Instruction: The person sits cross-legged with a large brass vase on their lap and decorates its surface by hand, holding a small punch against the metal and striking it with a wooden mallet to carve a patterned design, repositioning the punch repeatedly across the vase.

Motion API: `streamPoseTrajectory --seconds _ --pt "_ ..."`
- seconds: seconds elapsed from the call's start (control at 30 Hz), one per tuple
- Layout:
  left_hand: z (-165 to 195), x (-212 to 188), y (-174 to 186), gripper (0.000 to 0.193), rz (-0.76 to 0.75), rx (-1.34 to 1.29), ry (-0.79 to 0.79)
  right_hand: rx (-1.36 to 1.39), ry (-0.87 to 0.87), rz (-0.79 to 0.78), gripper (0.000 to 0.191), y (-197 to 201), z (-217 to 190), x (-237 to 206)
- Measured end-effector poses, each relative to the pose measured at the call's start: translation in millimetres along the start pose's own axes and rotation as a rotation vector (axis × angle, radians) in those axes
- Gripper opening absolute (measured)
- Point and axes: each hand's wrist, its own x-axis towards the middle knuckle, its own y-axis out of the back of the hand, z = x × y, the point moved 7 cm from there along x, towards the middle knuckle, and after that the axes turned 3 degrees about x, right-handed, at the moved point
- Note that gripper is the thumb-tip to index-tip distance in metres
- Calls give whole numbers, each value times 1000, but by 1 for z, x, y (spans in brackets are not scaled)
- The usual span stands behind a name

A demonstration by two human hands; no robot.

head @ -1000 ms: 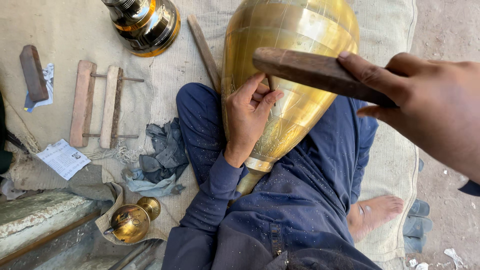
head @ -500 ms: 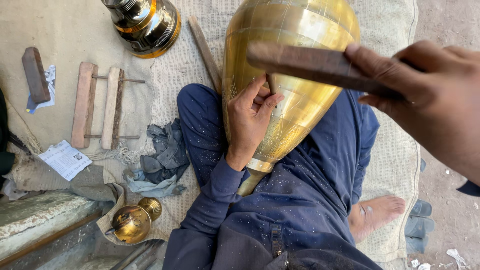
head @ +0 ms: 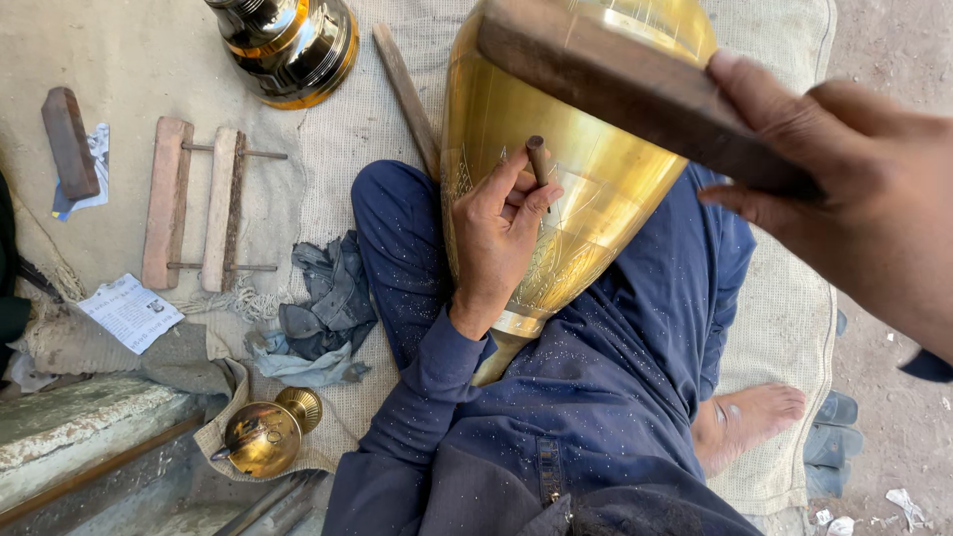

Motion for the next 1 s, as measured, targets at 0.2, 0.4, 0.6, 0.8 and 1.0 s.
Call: streamPoseTrajectory --seconds 0.2,0.4,0.6,0.8,1.0 --pt "0 -3 0 44 7 -16 11 -52 52 -21 73 -3 -6 -2" --pt "-2 -6 -1 44 0 -16 12 -43 64 0 70 -1 -4 -1" --pt "-2 -10 -1 46 8 -32 -10 -3 60 27 67 0 -6 -5" --pt "-4 -10 -2 46 8 -41 15 -50 43 24 70 2 -7 -7" --pt "-2 -12 -2 44 -4 -35 -5 -25 46 18 72 2 -9 -12"
